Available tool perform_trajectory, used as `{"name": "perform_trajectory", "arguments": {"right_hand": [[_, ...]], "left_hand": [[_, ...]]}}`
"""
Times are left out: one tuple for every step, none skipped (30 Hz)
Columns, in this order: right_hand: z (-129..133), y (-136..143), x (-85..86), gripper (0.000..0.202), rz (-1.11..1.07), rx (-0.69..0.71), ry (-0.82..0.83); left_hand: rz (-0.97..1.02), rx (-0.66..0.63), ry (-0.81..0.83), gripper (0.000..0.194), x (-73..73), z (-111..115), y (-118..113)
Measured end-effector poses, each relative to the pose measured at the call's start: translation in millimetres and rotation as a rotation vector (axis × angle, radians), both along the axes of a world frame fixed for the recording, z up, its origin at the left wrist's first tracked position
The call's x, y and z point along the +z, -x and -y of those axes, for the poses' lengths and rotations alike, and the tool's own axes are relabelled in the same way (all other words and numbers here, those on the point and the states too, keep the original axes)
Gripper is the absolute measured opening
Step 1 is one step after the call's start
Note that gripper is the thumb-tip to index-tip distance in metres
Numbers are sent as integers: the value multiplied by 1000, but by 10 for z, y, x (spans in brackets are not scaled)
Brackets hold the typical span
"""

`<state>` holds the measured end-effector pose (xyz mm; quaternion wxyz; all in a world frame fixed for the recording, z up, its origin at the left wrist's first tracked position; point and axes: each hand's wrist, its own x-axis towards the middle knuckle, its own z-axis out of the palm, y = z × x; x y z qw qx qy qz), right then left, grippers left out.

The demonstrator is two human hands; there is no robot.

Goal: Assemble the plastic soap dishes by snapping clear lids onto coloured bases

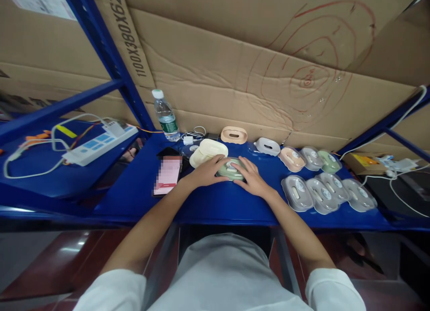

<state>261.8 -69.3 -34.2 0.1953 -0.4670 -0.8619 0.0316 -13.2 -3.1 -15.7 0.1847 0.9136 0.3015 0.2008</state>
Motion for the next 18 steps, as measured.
{"name": "perform_trajectory", "arguments": {"right_hand": [[2,-3,6,65,-1,-18,-2],[3,-7,12,63,-5,-43,-13],[0,-13,16,62,-14,-74,-30],[-5,-21,18,61,-26,-105,-52],[-13,-30,19,63,-41,-130,-72],[-23,-41,17,65,-57,-148,-90],[-33,-53,13,67,-74,-163,-104],[-42,-64,9,68,-90,-178,-114],[-51,-75,5,68,-105,-200,-120],[-59,-84,0,68,-117,-229,-123],[-66,-92,-3,67,-126,-262,-124],[-71,-99,-4,67,-133,-296,-123],[-76,-106,-5,68,-137,-326,-122],[-81,-113,-4,69,-136,-355,-119],[-86,-121,-2,71,-127,-385,-113],[-91,-129,-1,72,-111,-417,-104],[-97,-138,-1,74,-90,-450,-93],[-103,-146,-2,75,-68,-481,-81]], "left_hand": [[-2,17,-7,78,8,17,-9],[-1,32,-22,74,15,35,-20],[2,45,-40,69,20,52,-34],[4,55,-63,63,24,67,-50],[4,60,-87,58,25,78,-66],[0,62,-112,53,24,86,-82],[-3,64,-137,49,23,91,-95],[-6,62,-159,47,20,92,-107],[-7,57,-177,46,18,90,-116],[-7,50,-189,44,16,87,-122],[-7,43,-197,43,15,82,-124],[-8,37,-201,41,15,76,-124],[-10,34,-203,39,16,69,-121],[-12,34,-205,37,19,63,-116],[-15,34,-209,35,22,56,-109],[-18,33,-213,34,26,49,-100],[-22,31,-218,33,31,41,-91],[-26,30,-223,32,35,32,-82]]}}
